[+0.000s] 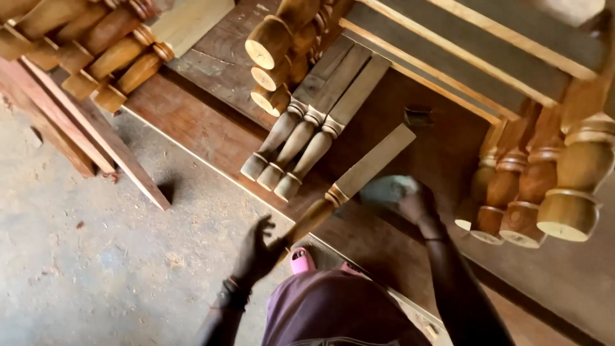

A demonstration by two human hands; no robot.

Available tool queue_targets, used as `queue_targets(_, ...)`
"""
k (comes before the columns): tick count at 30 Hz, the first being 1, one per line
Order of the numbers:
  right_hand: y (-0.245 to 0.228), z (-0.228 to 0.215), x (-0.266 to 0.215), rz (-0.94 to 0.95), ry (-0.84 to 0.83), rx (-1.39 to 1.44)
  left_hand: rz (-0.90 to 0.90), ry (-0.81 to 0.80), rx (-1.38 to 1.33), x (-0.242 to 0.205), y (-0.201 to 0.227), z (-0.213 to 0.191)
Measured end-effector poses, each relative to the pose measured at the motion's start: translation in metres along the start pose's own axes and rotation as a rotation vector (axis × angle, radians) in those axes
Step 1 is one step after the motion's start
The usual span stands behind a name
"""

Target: Sand wooden furniture legs using sandpaper to smooth the surface.

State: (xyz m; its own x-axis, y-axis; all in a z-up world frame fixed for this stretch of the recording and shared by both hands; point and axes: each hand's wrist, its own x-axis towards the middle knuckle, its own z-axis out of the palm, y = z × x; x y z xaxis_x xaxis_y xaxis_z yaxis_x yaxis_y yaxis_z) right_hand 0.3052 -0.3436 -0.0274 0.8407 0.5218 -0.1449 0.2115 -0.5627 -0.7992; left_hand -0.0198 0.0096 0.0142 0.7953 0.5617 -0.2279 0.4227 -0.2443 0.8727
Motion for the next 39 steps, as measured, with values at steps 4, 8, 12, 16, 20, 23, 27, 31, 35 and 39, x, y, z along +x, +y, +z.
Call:
queue_targets(4, -0.073, -0.048, 0.039, 0.068, 0.083, -0.112, 0.232, 0.135, 0.18, 0.002, -0.053, 0.03)
queue_targets(8, -0.097, -0.095, 0.01, 0.025, 0.15, -0.08, 0.094, 0.018, 0.191, -0.014, -0.031, 0.026)
queue_targets(12, -0.047, -0.045, 0.024, -0.08, 0.203, -0.005, 0.182, -0.014, 0.281, -0.006, -0.021, 0.019)
queue_targets(16, -0.015, 0.004, 0.051, -0.193, 0.275, 0.087, 0.29, -0.035, 0.235, -0.012, -0.031, 0.01)
queue_targets(20, -0.157, -0.06, 0.023, 0.052, 0.195, 0.124, 0.446, -0.089, 0.445, 0.006, -0.059, 0.025)
queue_targets(23, -0.048, -0.143, 0.046, -0.27, -0.278, 0.989, 0.063, -0.05, 0.127, -0.008, -0.039, 0.019)
queue_targets(27, 0.022, -0.063, 0.081, -0.091, -0.142, 0.576, 0.001, -0.122, 0.17, -0.008, 0.007, 0.0)
queue_targets(31, 0.04, 0.029, 0.072, 0.102, 0.052, 0.055, -0.003, -0.222, 0.173, -0.015, -0.023, 0.001)
queue_targets(35, -0.002, -0.025, 0.059, 0.005, 0.07, 0.08, -0.124, -0.142, -0.081, -0.022, 0.007, -0.003)
queue_targets(39, -0.097, -0.125, 0.028, -0.199, -0.219, 0.445, -0.157, -0.179, 0.018, -0.016, -0.021, 0.01)
